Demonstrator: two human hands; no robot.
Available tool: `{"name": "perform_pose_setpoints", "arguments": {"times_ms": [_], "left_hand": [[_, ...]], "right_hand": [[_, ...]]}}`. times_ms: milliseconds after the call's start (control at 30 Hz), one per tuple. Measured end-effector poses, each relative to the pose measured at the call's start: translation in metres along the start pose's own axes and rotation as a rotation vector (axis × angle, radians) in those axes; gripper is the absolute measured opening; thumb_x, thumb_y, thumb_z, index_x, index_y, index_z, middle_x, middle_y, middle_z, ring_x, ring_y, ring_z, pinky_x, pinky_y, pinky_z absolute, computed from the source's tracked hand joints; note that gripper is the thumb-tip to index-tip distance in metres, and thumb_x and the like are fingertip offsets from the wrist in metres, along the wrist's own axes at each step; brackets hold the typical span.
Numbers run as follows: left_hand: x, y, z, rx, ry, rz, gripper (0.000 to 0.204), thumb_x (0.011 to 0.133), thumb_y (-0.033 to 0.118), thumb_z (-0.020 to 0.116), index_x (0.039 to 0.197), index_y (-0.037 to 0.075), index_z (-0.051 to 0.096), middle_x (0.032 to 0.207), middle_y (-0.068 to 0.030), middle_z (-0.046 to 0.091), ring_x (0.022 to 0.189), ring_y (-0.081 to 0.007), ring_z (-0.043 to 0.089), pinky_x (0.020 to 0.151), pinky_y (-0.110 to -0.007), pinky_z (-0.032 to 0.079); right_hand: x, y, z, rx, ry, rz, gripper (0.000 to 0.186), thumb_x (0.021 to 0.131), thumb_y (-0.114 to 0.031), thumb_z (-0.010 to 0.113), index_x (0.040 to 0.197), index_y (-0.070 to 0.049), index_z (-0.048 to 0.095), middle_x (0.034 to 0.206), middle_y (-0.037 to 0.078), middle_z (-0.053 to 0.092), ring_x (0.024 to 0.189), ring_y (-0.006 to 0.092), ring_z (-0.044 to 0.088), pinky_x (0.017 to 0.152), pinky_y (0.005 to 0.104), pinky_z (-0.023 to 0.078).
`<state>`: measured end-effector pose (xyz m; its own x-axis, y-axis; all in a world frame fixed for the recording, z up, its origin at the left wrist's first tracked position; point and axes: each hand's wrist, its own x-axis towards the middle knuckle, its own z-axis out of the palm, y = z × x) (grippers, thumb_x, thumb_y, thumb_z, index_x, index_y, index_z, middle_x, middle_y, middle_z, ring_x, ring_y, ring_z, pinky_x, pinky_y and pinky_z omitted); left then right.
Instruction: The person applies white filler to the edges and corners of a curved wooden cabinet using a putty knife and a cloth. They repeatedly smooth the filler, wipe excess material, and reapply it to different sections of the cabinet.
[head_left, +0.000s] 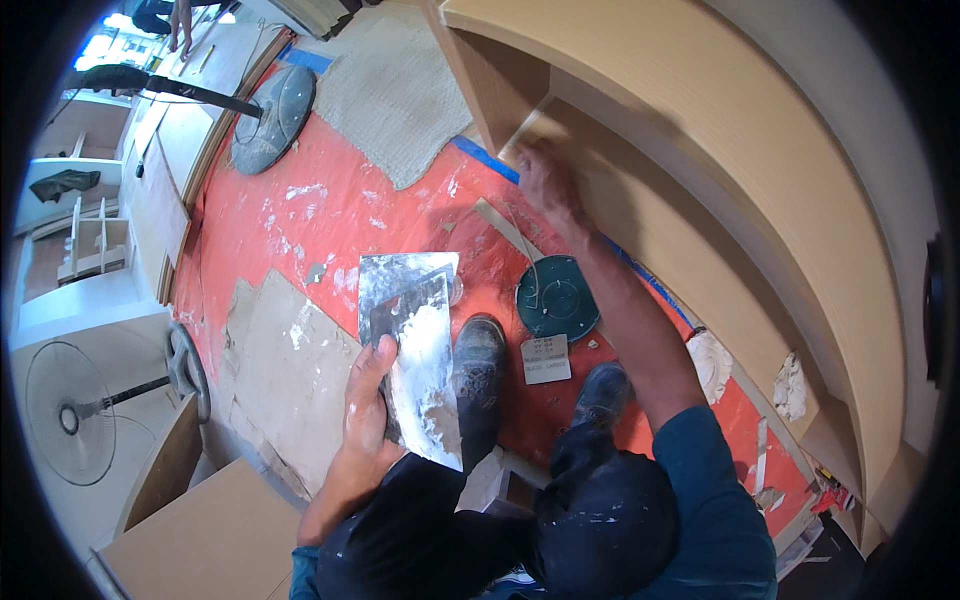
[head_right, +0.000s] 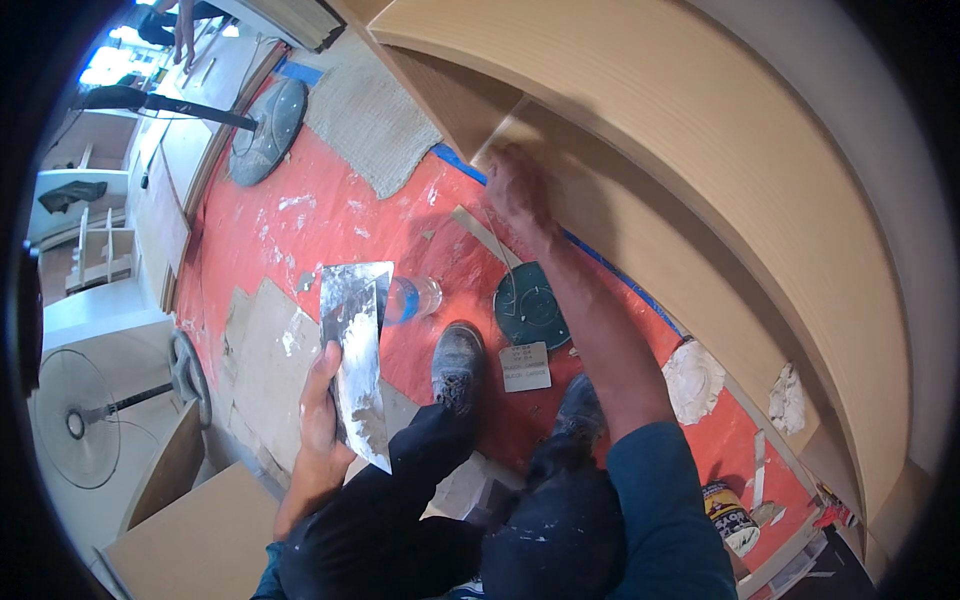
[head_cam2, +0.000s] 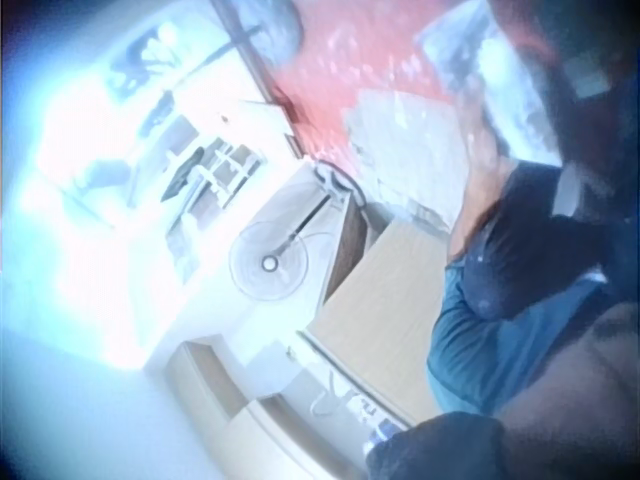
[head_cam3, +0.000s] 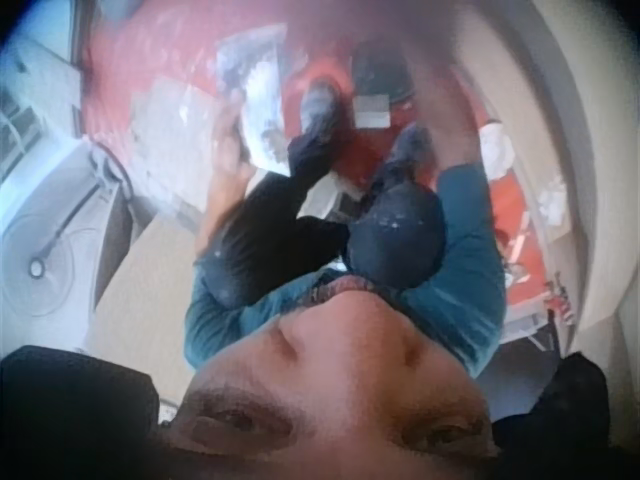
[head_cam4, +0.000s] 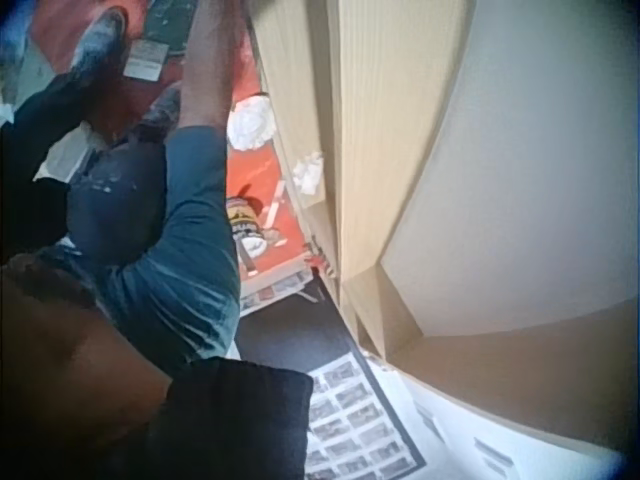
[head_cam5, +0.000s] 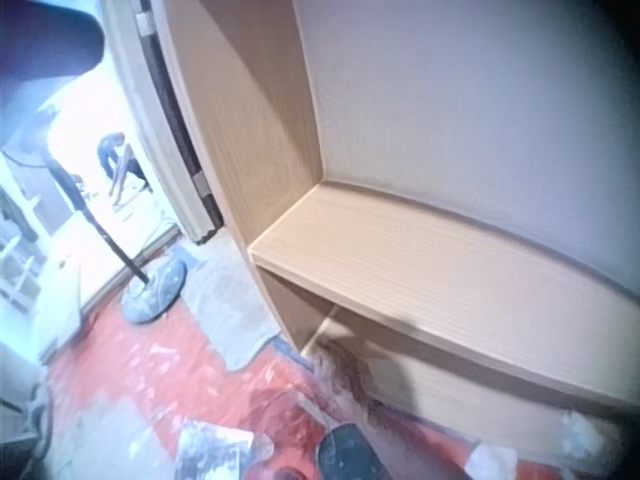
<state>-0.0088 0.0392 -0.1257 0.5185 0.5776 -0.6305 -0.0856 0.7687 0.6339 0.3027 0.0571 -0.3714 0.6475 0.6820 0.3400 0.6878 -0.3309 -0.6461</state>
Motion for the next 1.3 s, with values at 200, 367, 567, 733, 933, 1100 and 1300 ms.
{"name": "perform_pose_setpoints", "arguments": {"times_ms": [200,367,567,733,933,1100,1300], "left_hand": [[0.002,0.000,-0.019,-0.034,0.045,0.014,0.035,0.099,0.027,0.059,0.122,0.001,0.058,0.099,-0.0091,0.071,0.080,-0.0165,0.071,0.068,-0.030,0.059],[0.006,-0.003,0.008,-0.012,0.006,-0.030,0.036,0.099,0.029,0.059,0.122,0.001,0.058,0.097,-0.0088,0.071,0.078,-0.0161,0.071,0.067,-0.029,0.059],[0.000,-0.007,-0.008,-0.147,0.034,-0.131,0.041,0.095,0.027,0.064,0.127,0.002,0.055,0.108,-0.0112,0.069,0.095,-0.0224,0.069,0.085,-0.038,0.057],[0.013,0.007,-0.019,-0.260,-0.027,-0.256,0.038,0.093,0.027,0.067,0.122,0.003,0.059,0.103,-0.0107,0.072,0.087,-0.0227,0.072,0.078,-0.037,0.059],[0.022,0.015,-0.010,-0.356,-0.111,-0.161,0.041,0.096,0.035,0.062,0.120,0.002,0.062,0.104,-0.0112,0.071,0.088,-0.0209,0.071,0.079,-0.036,0.059],[0.038,0.076,0.026,-0.225,-0.291,0.107,0.040,0.097,0.039,0.061,0.113,0.002,0.062,0.101,-0.0075,0.070,0.085,-0.0162,0.069,0.076,-0.034,0.057],[-0.023,0.134,0.110,0.006,-0.215,0.083,0.040,0.098,0.040,0.060,0.114,0.003,0.064,0.101,-0.0048,0.069,0.084,-0.0134,0.067,0.074,-0.031,0.054]], "right_hand": [[0.004,-0.013,0.009,-0.137,-0.112,0.107,0.022,0.093,-0.017,0.051,0.096,-0.002,0.066,0.094,0.020,0.067,0.091,0.0394,0.064,0.082,0.0471,0.052],[-0.014,-0.029,0.004,-0.134,-0.036,-0.086,0.018,0.089,-0.016,0.055,0.091,-0.003,0.066,0.091,0.018,0.066,0.091,0.0371,0.064,0.080,0.0475,0.051],[-0.010,-0.031,-0.005,0.074,-0.100,-0.101,0.027,0.083,-0.021,0.064,0.106,-0.010,0.071,0.094,0.017,0.067,0.087,0.0402,0.064,0.077,0.0469,0.053],[0.018,0.010,-0.006,-0.195,-0.238,-0.032,0.033,0.096,-0.022,0.049,0.115,-0.002,0.066,0.101,0.025,0.062,0.093,0.0435,0.060,0.081,0.0504,0.049],[-0.020,-0.044,-0.030,0.128,-0.443,-0.078,0.025,0.094,-0.015,0.053,0.102,0.003,0.068,0.097,0.023,0.066,0.089,0.0407,0.063,0.081,0.0442,0.051],[-0.005,-0.107,-0.122,0.444,-0.364,0.026,0.032,0.093,-0.022,0.061,0.113,0.002,0.067,0.093,0.016,0.068,0.088,0.0292,0.066,0.083,0.0418,0.051],[0.011,-0.271,-0.235,1.295,-0.089,0.504,0.038,0.094,-0.031,0.063,0.119,-0.003,0.056,0.089,0.011,0.063,0.086,0.0198,0.063,0.081,0.0383,0.053]]}}
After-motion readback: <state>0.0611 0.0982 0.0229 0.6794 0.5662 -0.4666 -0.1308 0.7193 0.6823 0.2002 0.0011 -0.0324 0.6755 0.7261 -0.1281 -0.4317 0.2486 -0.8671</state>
